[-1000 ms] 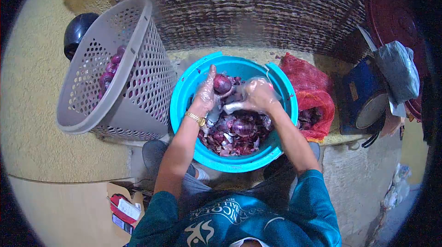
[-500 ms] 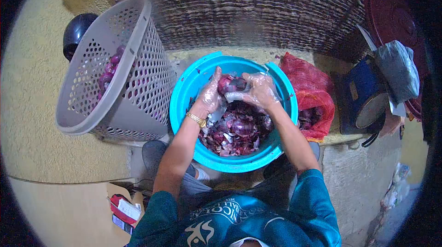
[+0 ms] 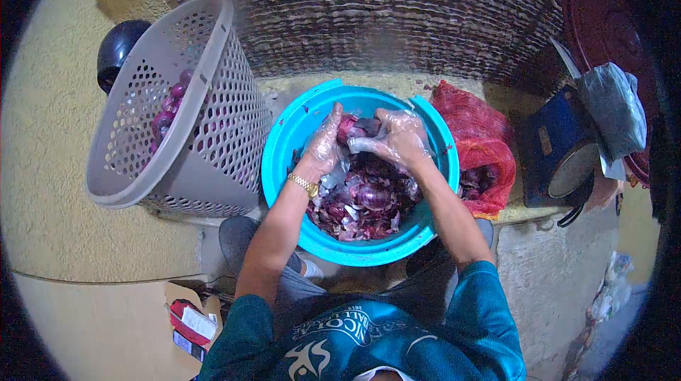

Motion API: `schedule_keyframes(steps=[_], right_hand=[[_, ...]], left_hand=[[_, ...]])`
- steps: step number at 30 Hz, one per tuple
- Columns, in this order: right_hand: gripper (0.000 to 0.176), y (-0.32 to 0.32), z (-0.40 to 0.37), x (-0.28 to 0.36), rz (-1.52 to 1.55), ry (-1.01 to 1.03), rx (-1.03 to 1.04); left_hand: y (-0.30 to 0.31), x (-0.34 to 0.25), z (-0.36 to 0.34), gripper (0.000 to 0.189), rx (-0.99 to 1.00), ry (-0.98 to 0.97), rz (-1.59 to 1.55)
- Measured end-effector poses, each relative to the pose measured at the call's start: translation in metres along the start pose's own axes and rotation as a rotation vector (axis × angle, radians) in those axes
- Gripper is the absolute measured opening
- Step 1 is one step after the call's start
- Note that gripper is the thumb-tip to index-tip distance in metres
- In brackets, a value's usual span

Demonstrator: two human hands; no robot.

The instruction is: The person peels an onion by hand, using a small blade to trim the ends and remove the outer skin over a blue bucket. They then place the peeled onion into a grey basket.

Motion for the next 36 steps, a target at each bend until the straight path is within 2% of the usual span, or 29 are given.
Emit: schedule_keyframes(steps=[4, 9, 11, 15, 18, 20, 21, 23, 26, 27, 28, 30, 31, 35, 36], right_hand=[[0.069, -0.004, -0.001, -0.002, 0.021, 0.03, 0.005], [0.069, -0.008, -0.002, -0.005, 0.027, 0.037, -0.007], [0.059, -0.011, -0.003, -0.006, -0.036, -0.015, 0.185], [0.056, -0.012, -0.004, -0.001, -0.01, -0.039, 0.202], [0.063, -0.015, -0.004, -0.003, -0.018, 0.064, 0.138], [0.062, -0.02, -0.005, -0.007, -0.154, 0.153, 0.311], [0.062, -0.02, -0.005, -0.007, -0.154, 0.153, 0.311], [0.061, -0.024, -0.01, -0.004, -0.228, 0.236, 0.5], [0.065, -0.01, -0.01, 0.0, -0.052, 0.202, 0.39], [0.067, -0.014, -0.005, 0.004, 0.008, 0.182, 0.188], [0.067, -0.013, -0.006, 0.001, 0.008, 0.182, 0.188], [0.069, 0.003, -0.003, 0.0, -0.054, 0.002, 0.088], [0.069, 0.0, -0.003, -0.002, -0.026, 0.043, -0.025], [0.07, 0.007, 0.001, 0.007, 0.008, 0.038, -0.096], [0.07, 0.007, 0.002, 0.007, -0.019, -0.013, 0.003]], left_hand=[[-0.007, -0.003, -0.009, 0.058, -0.026, -0.001, -0.02], [-0.004, 0.0, -0.001, 0.057, 0.032, 0.024, -0.044], [-0.004, 0.001, -0.002, 0.057, 0.001, 0.006, -0.042], [0.005, 0.003, 0.006, 0.057, -0.032, -0.007, -0.019], [0.004, 0.003, 0.006, 0.058, -0.071, -0.026, -0.017], [0.004, 0.0, 0.003, 0.063, -0.045, 0.022, -0.035], [0.002, -0.001, 0.001, 0.07, -0.017, 0.07, -0.052], [-0.002, -0.005, -0.003, 0.071, -0.037, 0.046, -0.084], [0.002, -0.005, 0.001, 0.071, -0.082, -0.001, -0.094], [0.003, -0.004, 0.004, 0.069, -0.049, 0.007, -0.089], [0.004, -0.002, 0.006, 0.068, -0.017, 0.015, -0.083], [0.005, 0.0, 0.006, 0.066, -0.059, 0.008, -0.031], [0.004, 0.0, 0.003, 0.065, -0.1, 0.0, 0.022], [-0.005, -0.003, -0.008, 0.063, -0.124, -0.038, 0.093], [-0.005, -0.002, -0.006, 0.063, -0.103, -0.021, 0.08]])
Point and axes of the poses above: each hand's wrist, its own z-axis towards the middle knuckle, its own y-axis out of the back of the hand, x = y × z, the point moved 3 cm from there along z, towards the middle knuckle, and after that the axes turned 15 degrees about -x, right-handed, at the moved point
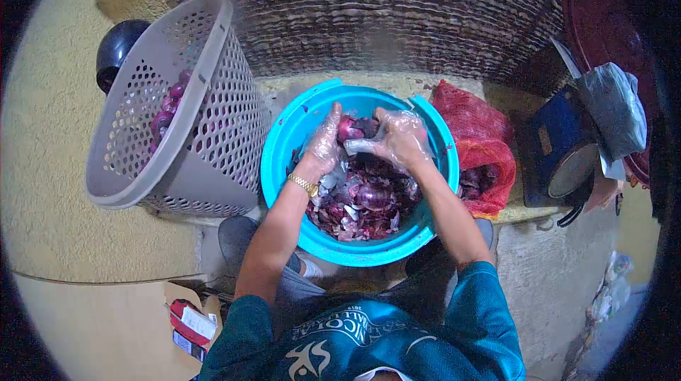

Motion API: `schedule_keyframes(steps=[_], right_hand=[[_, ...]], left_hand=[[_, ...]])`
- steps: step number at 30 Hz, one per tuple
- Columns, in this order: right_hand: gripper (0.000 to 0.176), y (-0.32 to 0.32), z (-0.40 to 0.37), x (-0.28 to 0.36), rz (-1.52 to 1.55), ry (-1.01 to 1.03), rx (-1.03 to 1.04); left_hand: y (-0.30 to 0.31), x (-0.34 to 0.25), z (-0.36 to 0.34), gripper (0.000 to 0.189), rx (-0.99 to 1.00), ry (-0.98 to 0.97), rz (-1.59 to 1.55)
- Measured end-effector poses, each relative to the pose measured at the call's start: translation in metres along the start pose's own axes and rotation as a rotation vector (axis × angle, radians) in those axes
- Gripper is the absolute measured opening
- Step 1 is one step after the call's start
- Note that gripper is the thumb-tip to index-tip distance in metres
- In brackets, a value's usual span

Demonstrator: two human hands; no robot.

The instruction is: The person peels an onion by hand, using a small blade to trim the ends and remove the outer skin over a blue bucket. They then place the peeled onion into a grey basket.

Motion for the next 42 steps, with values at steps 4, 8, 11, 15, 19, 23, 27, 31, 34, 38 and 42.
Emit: schedule_keyframes(steps=[4, 8, 11, 15, 19, 23, 27, 31, 34, 38, 42], right_hand=[[0.071, -0.007, -0.002, -0.005, -0.005, -0.065, 0.09], [0.07, -0.012, -0.002, -0.01, -0.003, -0.078, 0.077], [0.069, -0.016, -0.004, -0.013, 0.019, -0.028, 0.021], [0.061, -0.019, -0.007, -0.008, 0.039, 0.024, 0.039], [0.06, -0.022, -0.008, -0.005, 0.047, 0.028, 0.084], [0.061, -0.028, -0.011, -0.01, -0.043, 0.163, 0.076], [0.063, -0.032, -0.014, -0.009, -0.083, 0.224, 0.359], [0.066, -0.022, -0.009, -0.007, -0.074, 0.182, 0.411], [0.066, -0.015, -0.007, -0.012, -0.04, 0.065, 0.373], [0.068, -0.016, -0.008, -0.021, -0.06, -0.006, 0.139], [0.069, -0.02, -0.008, -0.022, -0.023, -0.013, 0.059]], left_hand=[[0.0, 0.002, 0.002, 0.062, 0.02, -0.009, 0.003], [0.0, 0.004, 0.007, 0.06, 0.076, -0.041, -0.02], [0.002, 0.005, 0.008, 0.058, 0.087, -0.006, -0.019], [0.004, 0.006, 0.011, 0.057, 0.059, -0.022, -0.011], [0.005, 0.005, 0.011, 0.057, 0.053, -0.06, 0.011], [0.01, 0.008, 0.019, 0.062, 0.007, -0.028, -0.005], [0.016, 0.006, 0.023, 0.064, -0.049, -0.015, -0.101], [0.018, 0.002, 0.02, 0.064, -0.107, -0.019, -0.109], [0.014, 0.001, 0.017, 0.061, -0.103, -0.02, -0.103], [0.01, 0.0, 0.01, 0.057, -0.01, -0.051, -0.07], [0.011, 0.005, 0.013, 0.059, 0.03, 0.017, 0.005]])
Point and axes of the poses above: each hand's wrist, its own z-axis towards the middle knuckle, its own y-axis out of the back of the hand, x = y × z, the point moved 3 cm from there along z, towards the middle knuckle, and after that the axes turned 15 degrees about -x, right-handed, at the moved point
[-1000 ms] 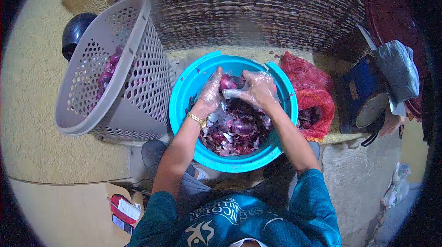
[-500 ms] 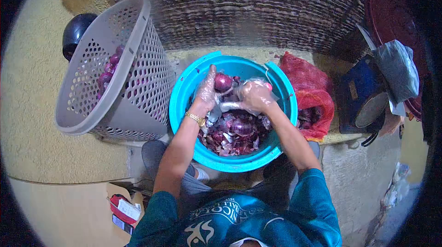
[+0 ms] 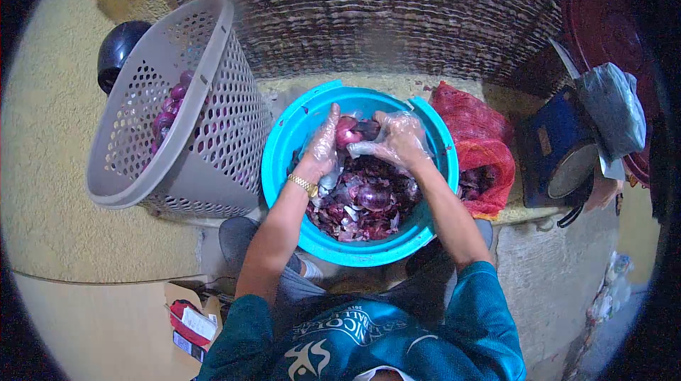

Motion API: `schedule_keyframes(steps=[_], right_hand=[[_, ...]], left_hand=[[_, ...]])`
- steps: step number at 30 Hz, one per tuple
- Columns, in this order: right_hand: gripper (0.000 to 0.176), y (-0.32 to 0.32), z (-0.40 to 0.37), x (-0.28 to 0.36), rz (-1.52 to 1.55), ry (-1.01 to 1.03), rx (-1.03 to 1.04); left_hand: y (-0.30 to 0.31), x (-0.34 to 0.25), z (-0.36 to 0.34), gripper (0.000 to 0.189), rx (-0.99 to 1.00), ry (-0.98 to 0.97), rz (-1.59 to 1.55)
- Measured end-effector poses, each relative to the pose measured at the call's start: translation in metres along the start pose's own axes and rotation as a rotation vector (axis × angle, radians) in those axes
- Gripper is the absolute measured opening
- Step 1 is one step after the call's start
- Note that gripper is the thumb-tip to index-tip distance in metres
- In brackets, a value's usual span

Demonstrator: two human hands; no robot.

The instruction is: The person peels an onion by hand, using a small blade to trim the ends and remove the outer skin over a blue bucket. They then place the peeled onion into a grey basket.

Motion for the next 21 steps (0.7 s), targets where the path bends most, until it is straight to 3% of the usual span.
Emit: schedule_keyframes(steps=[17, 21], right_hand=[[0.066, -0.005, 0.001, 0.003, -0.025, 0.02, 0.055], [0.06, -0.004, 0.005, 0.008, -0.015, 0.021, 0.167]], left_hand=[[0.0, 0.006, 0.007, 0.065, 0.034, -0.046, 0.039], [-0.005, 0.002, -0.002, 0.064, 0.033, -0.07, 0.08]])
Point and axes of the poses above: each hand's wrist, its own z-axis towards the middle knuckle, its own y-axis out of the back of the hand, x = y × z, the point moved 3 cm from there along z, towards the middle knuckle, and after that the axes turned 15 degrees about -x, right-handed, at the moved point
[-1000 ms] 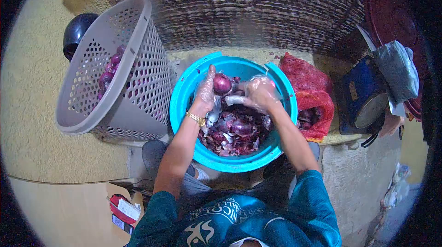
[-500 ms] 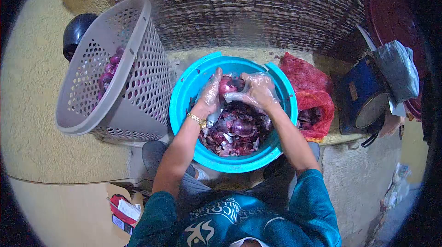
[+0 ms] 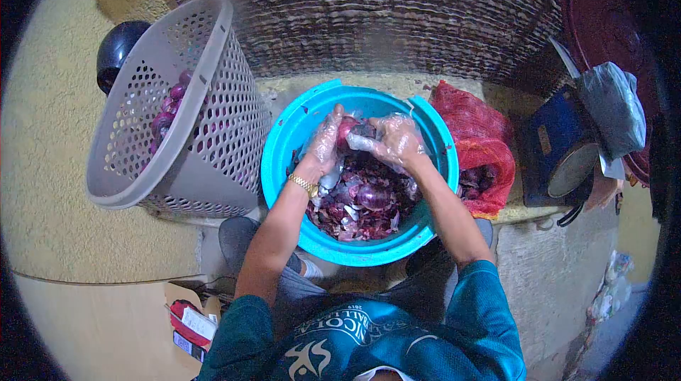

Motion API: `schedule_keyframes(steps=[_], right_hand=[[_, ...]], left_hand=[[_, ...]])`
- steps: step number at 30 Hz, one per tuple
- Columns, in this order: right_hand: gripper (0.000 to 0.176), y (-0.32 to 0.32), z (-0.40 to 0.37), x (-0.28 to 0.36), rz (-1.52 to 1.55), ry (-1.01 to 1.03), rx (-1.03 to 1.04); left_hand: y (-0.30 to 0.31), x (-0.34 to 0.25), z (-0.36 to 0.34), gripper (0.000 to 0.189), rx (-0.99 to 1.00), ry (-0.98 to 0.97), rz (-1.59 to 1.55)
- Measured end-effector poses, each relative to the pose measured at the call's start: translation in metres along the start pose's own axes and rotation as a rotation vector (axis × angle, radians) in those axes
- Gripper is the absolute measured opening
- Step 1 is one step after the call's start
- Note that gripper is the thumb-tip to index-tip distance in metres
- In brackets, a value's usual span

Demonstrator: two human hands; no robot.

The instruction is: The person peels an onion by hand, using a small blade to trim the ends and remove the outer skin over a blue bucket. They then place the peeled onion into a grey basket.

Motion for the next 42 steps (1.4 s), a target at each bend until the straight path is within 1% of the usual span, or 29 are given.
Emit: schedule_keyframes(steps=[3, 5, 9, 11, 13, 14, 15, 17, 18, 19, 21, 22, 24, 28, 30, 34, 36, 38, 40, 42], right_hand=[[0.059, -0.004, 0.001, -0.002, 0.018, -0.031, 0.04], [0.059, -0.01, 0.0, -0.005, 0.049, -0.045, 0.062], [0.059, -0.014, -0.001, -0.005, 0.084, 0.015, 0.056], [0.06, -0.009, -0.002, -0.003, 0.074, 0.034, 0.049], [0.058, -0.004, -0.002, 0.001, -0.007, 0.171, 0.126], [0.059, -0.008, -0.004, -0.003, 0.035, 0.177, 0.041], [0.059, -0.006, -0.005, -0.002, 0.035, 0.176, 0.041], [0.064, 0.005, -0.003, -0.002, 0.103, 0.083, -0.128], [0.064, 0.01, -0.002, 0.0, 0.103, 0.033, -0.123], [0.064, 0.009, -0.002, 0.0, 0.103, 0.033, -0.123], [0.069, 0.009, -0.003, 0.0, 0.074, 0.038, -0.208], [0.069, 0.01, -0.003, 0.001, 0.074, 0.037, -0.208], [0.07, 0.014, -0.002, 0.003, 0.081, 0.047, -0.195], [0.068, 0.017, -0.003, 0.004, 0.096, 0.041, -0.175], [0.063, 0.013, -0.003, 0.002, 0.056, 0.039, -0.147], [0.064, 0.005, -0.001, 0.0, 0.059, 0.028, -0.075], [0.065, 0.001, 0.0, -0.001, 0.126, -0.034, 0.006], [0.062, -0.005, 0.0, -0.006, 0.127, -0.001, -0.012], [0.06, -0.006, 0.001, -0.007, 0.13, 0.033, -0.031], [0.059, -0.004, 0.001, -0.006, 0.114, 0.017, 0.048]], left_hand=[[0.0, 0.0, 0.0, 0.063, -0.017, -0.029, 0.007], [-0.003, -0.004, -0.006, 0.062, -0.003, 0.007, -0.003], [-0.001, -0.001, 0.001, 0.061, 0.008, -0.021, 0.008], [-0.002, -0.004, -0.004, 0.063, -0.017, 0.0, -0.058], [-0.003, -0.007, -0.008, 0.065, -0.021, -0.001, -0.074], [-0.003, -0.008, -0.009, 0.066, -0.025, -0.001, -0.091], [-0.004, -0.009, -0.01, 0.066, -0.025, -0.001, -0.091], [-0.006, -0.008, -0.011, 0.064, -0.01, 0.045, -0.144], [-0.003, -0.005, -0.006, 0.064, -0.01, 0.045, -0.144], [0.001, -0.001, 0.0, 0.063, -0.018, 0.045, -0.115], [0.003, 0.002, 0.003, 0.061, -0.026, 0.046, -0.087], [0.001, 0.002, 0.001, 0.06, -0.057, 0.054, -0.092], [0.001, 0.001, 0.001, 0.059, -0.089, 0.063, -0.098], [0.002, 0.002, 0.003, 0.056, -0.021, 0.069, -0.083], [-0.001, -0.001, -0.001, 0.055, -0.002, 0.07, -0.078], [-0.004, -0.004, -0.005, 0.051, 0.008, -0.01, -0.058], [0.001, -0.002, 0.0, 0.051, 0.011, -0.042, -0.041], [0.004, 0.002, 0.006, 0.05, 0.054, -0.041, -0.036], [-0.005, -0.008, -0.009, 0.05, 0.016, -0.049, 0.005], [-0.007, -0.011, -0.013, 0.05, -0.023, -0.056, 0.046]])
Point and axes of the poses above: each hand's wrist, its own z-axis towards the middle knuckle, its own y-axis out of the back of the hand, x = y × z, the point moved 3 cm from there along z, towards the middle knuckle, and after that the axes turned 15 degrees about -x, right-handed, at the moved point
